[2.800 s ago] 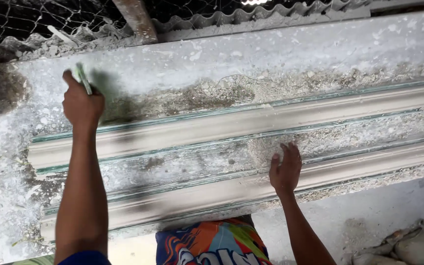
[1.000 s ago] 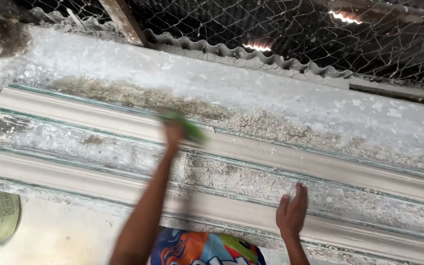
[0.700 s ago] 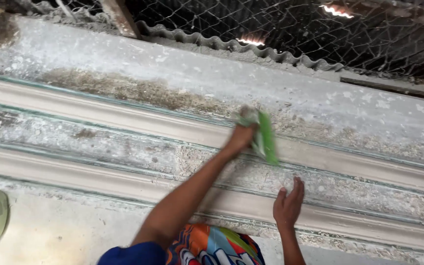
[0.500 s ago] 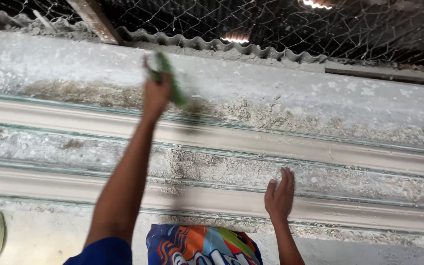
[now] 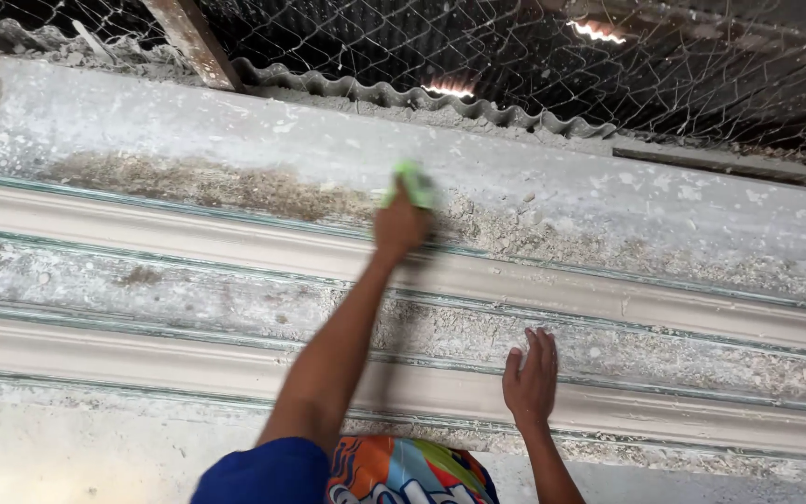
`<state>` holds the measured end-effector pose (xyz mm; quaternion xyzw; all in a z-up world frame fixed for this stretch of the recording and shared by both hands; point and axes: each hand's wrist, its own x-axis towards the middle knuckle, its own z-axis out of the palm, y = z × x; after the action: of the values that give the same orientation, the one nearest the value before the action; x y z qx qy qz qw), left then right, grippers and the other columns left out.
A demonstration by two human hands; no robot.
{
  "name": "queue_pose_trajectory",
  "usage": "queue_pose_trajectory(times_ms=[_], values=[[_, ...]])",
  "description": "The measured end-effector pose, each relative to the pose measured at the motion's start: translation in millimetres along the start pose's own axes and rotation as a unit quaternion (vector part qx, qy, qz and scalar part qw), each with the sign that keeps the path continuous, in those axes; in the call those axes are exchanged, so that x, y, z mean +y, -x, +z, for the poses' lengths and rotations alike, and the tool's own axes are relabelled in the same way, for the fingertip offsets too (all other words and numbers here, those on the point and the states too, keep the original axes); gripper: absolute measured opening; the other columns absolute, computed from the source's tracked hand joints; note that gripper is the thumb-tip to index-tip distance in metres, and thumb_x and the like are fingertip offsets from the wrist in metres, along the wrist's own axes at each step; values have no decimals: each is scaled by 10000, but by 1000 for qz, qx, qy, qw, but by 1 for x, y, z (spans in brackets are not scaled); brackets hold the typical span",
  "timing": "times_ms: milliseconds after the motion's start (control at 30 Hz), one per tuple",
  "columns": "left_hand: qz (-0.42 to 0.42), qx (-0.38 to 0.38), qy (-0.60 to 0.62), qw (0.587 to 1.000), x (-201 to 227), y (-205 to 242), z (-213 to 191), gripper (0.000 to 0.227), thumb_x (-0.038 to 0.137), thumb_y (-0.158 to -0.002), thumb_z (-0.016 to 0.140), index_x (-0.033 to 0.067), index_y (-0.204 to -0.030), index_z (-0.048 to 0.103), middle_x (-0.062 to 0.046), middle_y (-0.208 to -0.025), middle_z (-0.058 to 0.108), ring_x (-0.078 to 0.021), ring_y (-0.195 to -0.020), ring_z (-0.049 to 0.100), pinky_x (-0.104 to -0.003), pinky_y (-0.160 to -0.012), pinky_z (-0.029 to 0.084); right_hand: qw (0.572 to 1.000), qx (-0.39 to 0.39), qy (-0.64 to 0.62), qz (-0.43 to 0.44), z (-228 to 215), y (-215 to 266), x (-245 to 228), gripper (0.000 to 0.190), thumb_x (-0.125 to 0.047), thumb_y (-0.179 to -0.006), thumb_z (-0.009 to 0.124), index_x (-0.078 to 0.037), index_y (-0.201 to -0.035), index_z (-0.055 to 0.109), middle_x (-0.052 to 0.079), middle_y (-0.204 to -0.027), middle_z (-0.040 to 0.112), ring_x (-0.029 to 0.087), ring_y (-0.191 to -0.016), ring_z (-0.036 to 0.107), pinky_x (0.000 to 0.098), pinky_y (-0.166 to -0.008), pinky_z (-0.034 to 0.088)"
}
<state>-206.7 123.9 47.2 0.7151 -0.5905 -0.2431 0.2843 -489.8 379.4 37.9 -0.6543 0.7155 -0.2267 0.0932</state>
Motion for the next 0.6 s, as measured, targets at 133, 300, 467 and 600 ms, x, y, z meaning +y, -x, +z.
queue_pose_trajectory(times_ms=[133, 300, 467, 600], values=[[-5, -177, 191, 966, 74, -2, 38, 758, 420, -995, 420, 79, -1613, 145, -307, -1187, 686, -461, -1028, 698, -514, -875, 534, 1000, 4, -4, 21, 0, 1, 3, 410, -209, -1013, 504, -51, -1391, 528, 181, -1514, 498, 424, -1446, 442, 535, -1117, 415], [17, -103, 265, 959, 97, 28, -72, 677, 511, -1018, 389, 221, -1600, 200, -222, -968, 753, -320, -739, 677, -455, -655, 553, 999, 13, -1, 50, 6, 6, 11, 455, -244, -1006, 517, -85, -1432, 524, 172, -1532, 474, 427, -1481, 403, 538, -1173, 380], [-16, 102, 314, 944, 40, 74, -198, 570, 331, -1077, 562, 218, -1588, 338, -347, -1196, 688, -404, -1038, 700, -526, -875, 568, 998, 25, 15, 49, 12, 8, 13, 465, -270, -998, 560, -100, -1430, 561, 181, -1476, 519, 430, -1453, 446, 539, -1192, 387], [-156, 258, 234, 924, -74, 100, -280, 577, 511, -1158, 522, 352, -1605, 194, -344, -1452, 530, -496, -1216, 642, -522, -925, 607, 999, 28, 31, 28, 13, 6, 14, 458, -251, -993, 579, -99, -1425, 575, 186, -1470, 534, 442, -1443, 458, 555, -1176, 401]])
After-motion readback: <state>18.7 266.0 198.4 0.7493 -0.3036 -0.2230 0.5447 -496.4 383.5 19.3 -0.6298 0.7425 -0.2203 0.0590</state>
